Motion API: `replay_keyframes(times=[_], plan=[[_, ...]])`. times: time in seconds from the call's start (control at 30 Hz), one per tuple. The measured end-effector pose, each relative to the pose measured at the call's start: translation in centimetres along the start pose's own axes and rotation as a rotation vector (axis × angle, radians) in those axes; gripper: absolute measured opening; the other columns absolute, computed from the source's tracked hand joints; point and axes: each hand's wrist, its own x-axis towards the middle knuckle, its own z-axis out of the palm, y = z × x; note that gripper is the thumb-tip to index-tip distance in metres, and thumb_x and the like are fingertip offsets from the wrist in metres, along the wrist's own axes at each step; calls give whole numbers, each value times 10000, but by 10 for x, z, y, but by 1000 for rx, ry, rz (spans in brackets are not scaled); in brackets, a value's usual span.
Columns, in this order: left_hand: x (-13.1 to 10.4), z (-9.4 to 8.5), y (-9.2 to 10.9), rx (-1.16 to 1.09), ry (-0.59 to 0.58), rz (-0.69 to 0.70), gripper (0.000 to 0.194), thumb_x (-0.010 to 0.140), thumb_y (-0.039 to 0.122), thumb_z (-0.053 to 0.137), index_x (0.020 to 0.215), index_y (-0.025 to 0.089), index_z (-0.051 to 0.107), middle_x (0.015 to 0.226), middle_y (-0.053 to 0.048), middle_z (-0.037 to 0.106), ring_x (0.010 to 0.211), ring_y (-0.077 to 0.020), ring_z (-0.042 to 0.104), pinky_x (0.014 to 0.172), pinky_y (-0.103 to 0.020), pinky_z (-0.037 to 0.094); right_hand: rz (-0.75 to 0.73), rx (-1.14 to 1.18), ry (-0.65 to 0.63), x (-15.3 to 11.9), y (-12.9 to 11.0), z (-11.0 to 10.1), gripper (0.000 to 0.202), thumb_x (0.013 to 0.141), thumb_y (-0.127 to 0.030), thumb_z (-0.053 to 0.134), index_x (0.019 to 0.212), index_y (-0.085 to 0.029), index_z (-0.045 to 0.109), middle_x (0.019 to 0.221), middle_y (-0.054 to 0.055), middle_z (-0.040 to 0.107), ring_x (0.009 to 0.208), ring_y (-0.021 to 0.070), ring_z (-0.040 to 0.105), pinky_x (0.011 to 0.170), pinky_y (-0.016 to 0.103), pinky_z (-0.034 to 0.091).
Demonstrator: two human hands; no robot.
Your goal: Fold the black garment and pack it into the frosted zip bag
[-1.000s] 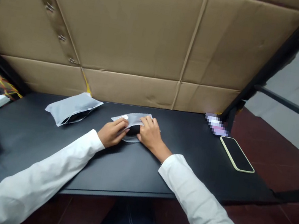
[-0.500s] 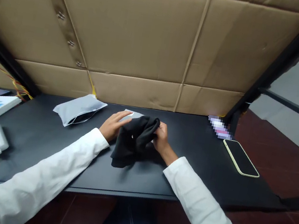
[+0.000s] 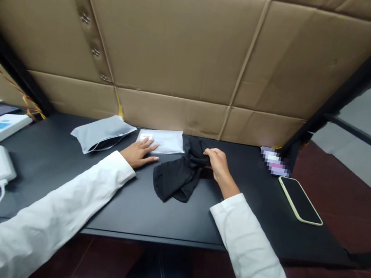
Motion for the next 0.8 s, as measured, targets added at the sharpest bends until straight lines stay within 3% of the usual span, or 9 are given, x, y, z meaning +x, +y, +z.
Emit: replay_keyframes(times=[0.13, 0.23, 0.3, 0.37, 0.43, 0.53, 0.63, 0.73, 0.8], plan=[[-1, -2, 4, -54, 44, -62, 617, 901, 595, 524, 1418, 261, 475, 1522, -159, 380, 1427, -420, 277, 1097, -684, 250, -383, -409, 196, 9, 7, -13, 265, 705, -351, 647, 915, -189, 645, 988, 102, 653, 965, 278, 598, 932, 482, 466], [2, -13, 12, -227, 189, 70, 528, 940, 544, 482, 1343, 210, 550, 1470, -153, 443, 1388, -343, 362, 1138, -584, 281, -556, -481, 26, 5, 7, -13, 419, 820, -485, 605, 1140, -215, 606, 1162, 112, 619, 1091, 284, 565, 979, 486, 452], [2, -22, 27, -407, 232, 158, 459, 976, 497, 425, 1276, 197, 600, 1332, -133, 562, 1261, -270, 497, 1099, -474, 385, -596, -537, -109, -3, 8, -7, 537, 801, -523, 652, 1249, -241, 561, 1235, 103, 593, 1142, 287, 552, 992, 478, 458], [0, -27, 48, -581, 155, 224, 408, 985, 476, 426, 1194, 208, 653, 1130, -98, 653, 1098, -226, 587, 1015, -408, 465, -649, -626, -149, -10, 10, 3, 614, 756, -468, 722, 1295, -238, 539, 1281, 114, 568, 1189, 309, 526, 1020, 490, 442], [-3, -29, 69, -627, 57, 357, 432, 906, 531, 566, 1186, 219, 670, 1144, -96, 638, 1100, -239, 570, 1018, -406, 458, -696, -674, -133, -15, 11, 11, 590, 750, -381, 732, 1288, -219, 550, 1289, 129, 564, 1197, 319, 523, 1029, 490, 438], [-5, -28, 85, -556, -28, 456, 613, 720, 598, 749, 1213, 242, 674, 1247, -118, 586, 1176, -296, 501, 1061, -466, 405, -636, -636, -44, -9, 10, 10, 417, 780, -288, 671, 1181, -191, 613, 1179, 131, 630, 1084, 293, 599, 968, 450, 481], [-2, -27, 72, -539, -87, 459, 595, 664, 573, 802, 1170, 277, 703, 1293, -113, 573, 1195, -313, 482, 1067, -500, 378, -448, -623, 114, 8, 8, -11, 283, 776, -268, 640, 1039, -164, 653, 996, 133, 692, 953, 302, 649, 896, 449, 500], [4, -25, 44, -581, -121, 478, 544, 659, 535, 821, 1134, 291, 722, 1316, -105, 572, 1202, -308, 479, 1064, -498, 378, -340, -607, 239, 26, 14, -40, 443, 691, -246, 709, 1116, -154, 626, 1029, 135, 691, 978, 315, 641, 922, 468, 484], [6, -23, 28, -603, -142, 491, 499, 662, 506, 830, 1100, 286, 737, 1312, -104, 576, 1208, -303, 476, 1061, -484, 388, -379, -646, 265, 33, 20, -54, 591, 623, -160, 715, 1202, -161, 596, 1114, 136, 663, 1050, 314, 612, 964, 472, 465]])
